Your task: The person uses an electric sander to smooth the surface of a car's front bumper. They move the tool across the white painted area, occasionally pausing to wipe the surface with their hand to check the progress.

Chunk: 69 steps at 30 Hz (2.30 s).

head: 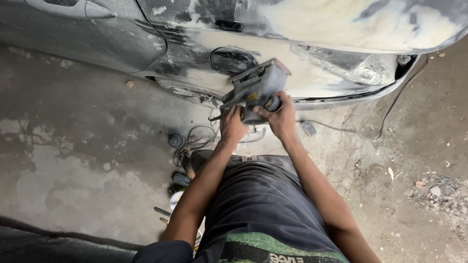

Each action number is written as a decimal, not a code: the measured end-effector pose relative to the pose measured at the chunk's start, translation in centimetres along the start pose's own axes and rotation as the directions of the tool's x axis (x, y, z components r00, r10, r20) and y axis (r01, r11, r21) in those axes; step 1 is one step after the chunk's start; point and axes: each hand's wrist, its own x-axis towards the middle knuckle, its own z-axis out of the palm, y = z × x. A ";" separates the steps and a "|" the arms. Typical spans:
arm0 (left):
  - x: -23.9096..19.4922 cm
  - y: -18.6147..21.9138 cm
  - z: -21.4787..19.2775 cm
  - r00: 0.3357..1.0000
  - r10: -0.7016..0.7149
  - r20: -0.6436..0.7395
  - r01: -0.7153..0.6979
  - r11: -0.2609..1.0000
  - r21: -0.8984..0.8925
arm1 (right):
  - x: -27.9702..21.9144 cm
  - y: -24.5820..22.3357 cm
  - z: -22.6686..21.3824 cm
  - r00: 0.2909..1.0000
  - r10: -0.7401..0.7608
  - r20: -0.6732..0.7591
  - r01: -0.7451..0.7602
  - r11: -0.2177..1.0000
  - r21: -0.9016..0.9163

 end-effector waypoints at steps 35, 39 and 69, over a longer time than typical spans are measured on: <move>1.1 4.9 -0.9 0.994 0.040 -0.102 -0.043 0.999 -0.026 | 1.0 -4.2 -4.9 0.999 -0.040 -0.033 0.043 0.992 0.115; 0.6 3.3 0.4 0.997 0.023 -0.077 -0.032 0.992 -0.120 | -0.1 -1.2 -2.8 0.995 -0.096 -0.029 0.094 0.994 -0.050; 3.5 5.8 -5.7 0.926 0.378 0.012 -0.372 0.906 0.202 | -0.3 2.7 -4.2 0.995 0.095 0.004 -0.083 0.846 0.526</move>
